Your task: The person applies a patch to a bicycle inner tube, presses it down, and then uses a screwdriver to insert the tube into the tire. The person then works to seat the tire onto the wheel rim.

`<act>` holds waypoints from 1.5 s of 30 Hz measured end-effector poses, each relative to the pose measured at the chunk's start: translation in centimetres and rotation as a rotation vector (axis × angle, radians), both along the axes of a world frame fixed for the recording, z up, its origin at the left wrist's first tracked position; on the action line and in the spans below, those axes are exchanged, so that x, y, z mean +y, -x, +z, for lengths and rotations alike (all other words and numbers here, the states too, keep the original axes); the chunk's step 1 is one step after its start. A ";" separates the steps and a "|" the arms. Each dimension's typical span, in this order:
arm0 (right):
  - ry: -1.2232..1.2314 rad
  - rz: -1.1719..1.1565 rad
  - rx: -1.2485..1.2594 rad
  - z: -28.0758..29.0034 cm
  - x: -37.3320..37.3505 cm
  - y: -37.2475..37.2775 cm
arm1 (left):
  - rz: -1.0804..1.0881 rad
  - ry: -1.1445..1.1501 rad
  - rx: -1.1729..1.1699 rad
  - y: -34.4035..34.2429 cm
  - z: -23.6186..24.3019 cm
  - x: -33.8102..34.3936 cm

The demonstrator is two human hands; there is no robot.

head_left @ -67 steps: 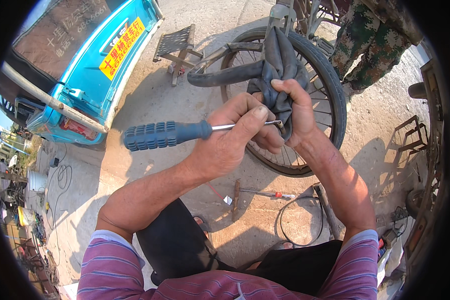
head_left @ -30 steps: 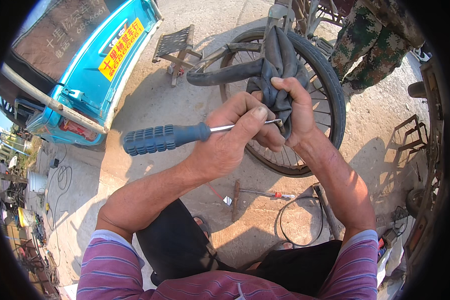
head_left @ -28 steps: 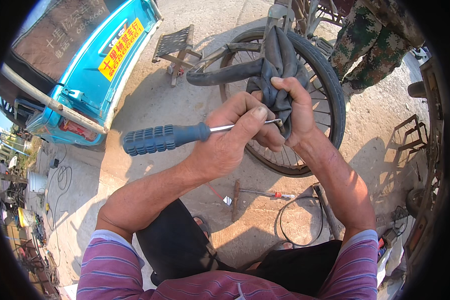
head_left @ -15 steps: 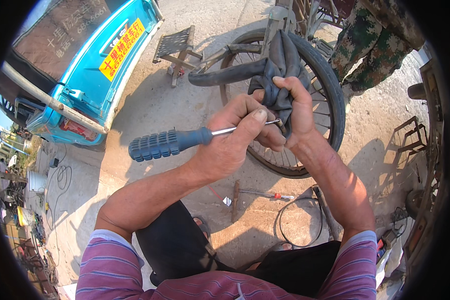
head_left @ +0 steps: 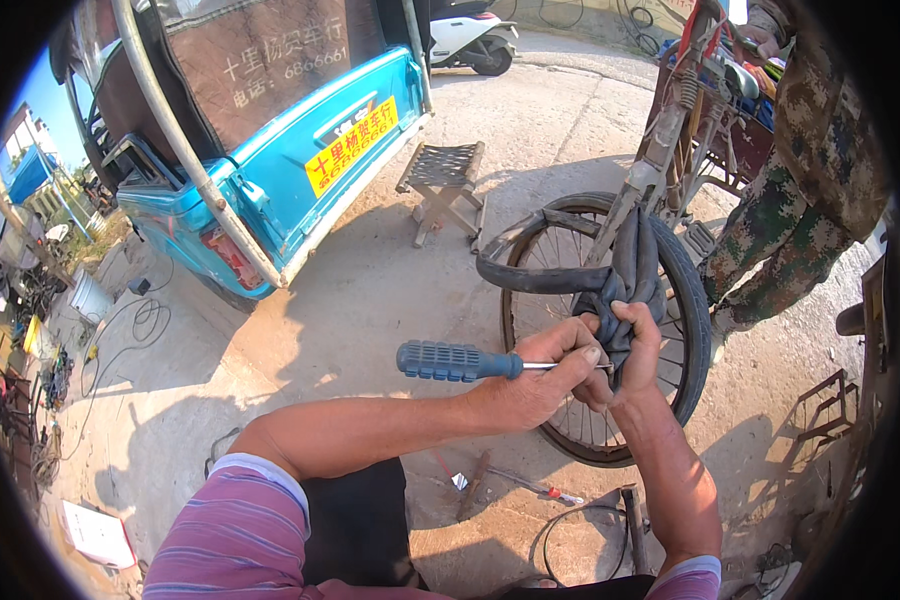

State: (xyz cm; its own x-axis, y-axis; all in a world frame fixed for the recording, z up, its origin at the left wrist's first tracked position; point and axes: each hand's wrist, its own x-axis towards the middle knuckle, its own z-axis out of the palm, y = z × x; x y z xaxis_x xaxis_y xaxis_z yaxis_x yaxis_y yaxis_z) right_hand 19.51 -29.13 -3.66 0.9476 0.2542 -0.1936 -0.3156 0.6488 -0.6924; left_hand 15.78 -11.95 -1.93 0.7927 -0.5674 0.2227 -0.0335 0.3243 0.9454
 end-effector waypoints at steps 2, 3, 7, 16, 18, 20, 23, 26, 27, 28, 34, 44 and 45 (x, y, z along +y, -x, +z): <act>0.051 -0.006 0.031 0.2 0.0 0.1 | -0.004 0.033 0.014 -0.1 -0.3 -0.1; -0.004 0.108 -0.029 0.4 -0.1 0.0 | -0.014 0.063 0.015 -0.1 -0.4 -0.3; 0.089 -0.055 0.000 0.2 0.0 0.2 | -0.028 0.085 0.059 -0.2 -0.5 -0.3; 0.086 -0.173 -0.004 -0.5 0.5 -0.3 | 0.004 0.035 0.014 -0.3 -0.2 -0.3; 0.124 -0.153 -0.033 -0.4 0.6 0.0 | 0.003 0.049 0.003 -0.2 -0.3 -0.2; 0.126 -0.127 -0.010 -0.3 0.5 0.2 | -0.002 0.054 -0.004 -0.2 -0.5 -0.3; 0.118 -0.027 0.003 -0.4 0.1 0.2 | -0.015 0.077 0.018 -0.3 -0.9 -0.5; 0.111 0.034 0.020 -1.0 -0.4 0.0 | -0.013 0.050 0.013 -0.3 -1.2 -0.7; 0.101 0.069 0.003 -1.2 -0.5 0.0 | -0.019 0.050 -0.012 -0.3 -1.3 -0.8; 0.093 0.103 -0.013 -1.5 -0.5 -0.1 | -0.026 0.051 -0.022 -0.3 -1.4 -0.9; 0.095 0.111 0.064 -2.5 -1.7 -0.9 | -0.034 0.056 -0.040 0.1 -2.2 -1.4; 0.226 -0.034 0.003 -0.2 0.5 0.8 | -0.002 0.074 -0.141 0.2 -1.5 -1.4; 0.264 -0.048 -0.050 0.2 1.0 1.5 | -0.005 0.057 -0.136 0.3 -1.3 -1.2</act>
